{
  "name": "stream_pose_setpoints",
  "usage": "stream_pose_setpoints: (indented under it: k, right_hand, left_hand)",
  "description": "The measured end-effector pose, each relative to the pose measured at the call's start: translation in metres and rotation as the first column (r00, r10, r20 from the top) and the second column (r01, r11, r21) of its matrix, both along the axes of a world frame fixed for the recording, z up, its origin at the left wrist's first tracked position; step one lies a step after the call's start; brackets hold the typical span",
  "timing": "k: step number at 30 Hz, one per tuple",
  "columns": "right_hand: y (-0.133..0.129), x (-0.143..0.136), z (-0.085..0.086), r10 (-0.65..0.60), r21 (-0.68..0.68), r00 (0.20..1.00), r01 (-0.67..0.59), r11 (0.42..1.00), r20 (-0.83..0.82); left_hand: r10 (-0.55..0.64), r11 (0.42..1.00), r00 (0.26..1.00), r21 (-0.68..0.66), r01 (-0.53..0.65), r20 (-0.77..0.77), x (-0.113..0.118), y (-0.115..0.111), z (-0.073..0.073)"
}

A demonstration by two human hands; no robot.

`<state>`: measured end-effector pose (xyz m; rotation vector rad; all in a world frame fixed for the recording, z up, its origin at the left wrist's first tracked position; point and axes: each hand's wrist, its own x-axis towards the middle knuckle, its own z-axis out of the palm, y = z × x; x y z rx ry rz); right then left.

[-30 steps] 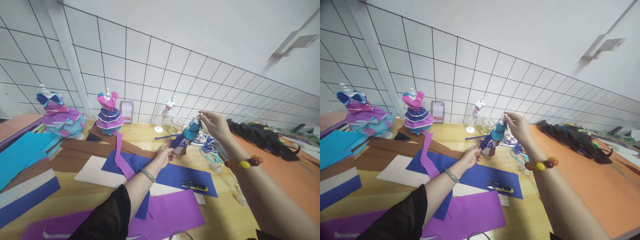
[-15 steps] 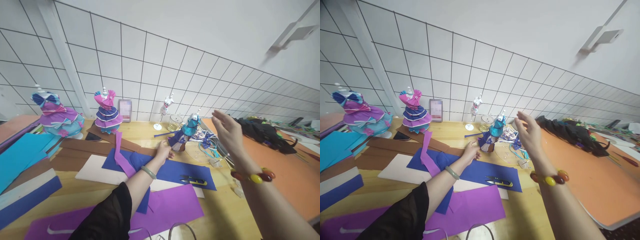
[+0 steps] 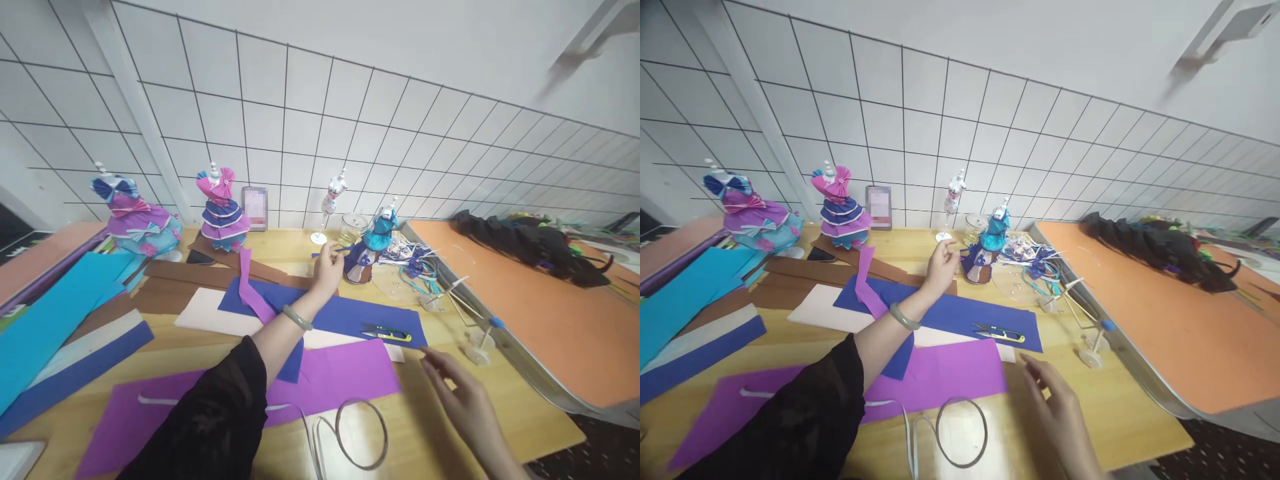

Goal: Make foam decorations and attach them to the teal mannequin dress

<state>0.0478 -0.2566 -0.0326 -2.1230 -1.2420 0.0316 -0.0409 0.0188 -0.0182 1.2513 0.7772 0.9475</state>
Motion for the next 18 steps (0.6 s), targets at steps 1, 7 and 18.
stream_pose_setpoints:
  k: [1, 7, 18]
  right_hand:
    - [-0.006, -0.008, -0.007, 0.021, -0.017, 1.000, -0.021, 1.000, -0.016]
    - [-0.020, -0.049, -0.023, 0.227, -0.107, 0.972, -0.232, 0.967, -0.054]
    - [-0.007, -0.098, -0.013, 0.502, -0.202, 0.853, -0.472, 0.858, 0.141]
  left_hand:
    - [-0.002, 0.992, 1.000, 0.128, 0.000, 0.015, -0.003, -0.003, 0.007]
    - [-0.106, 0.815, 0.986, 0.557, 0.160, -0.128, -0.030, -0.020, 0.035]
    - [-0.081, 0.618, 0.506, 0.355, 0.702, -0.859, -0.118, -0.015, 0.046]
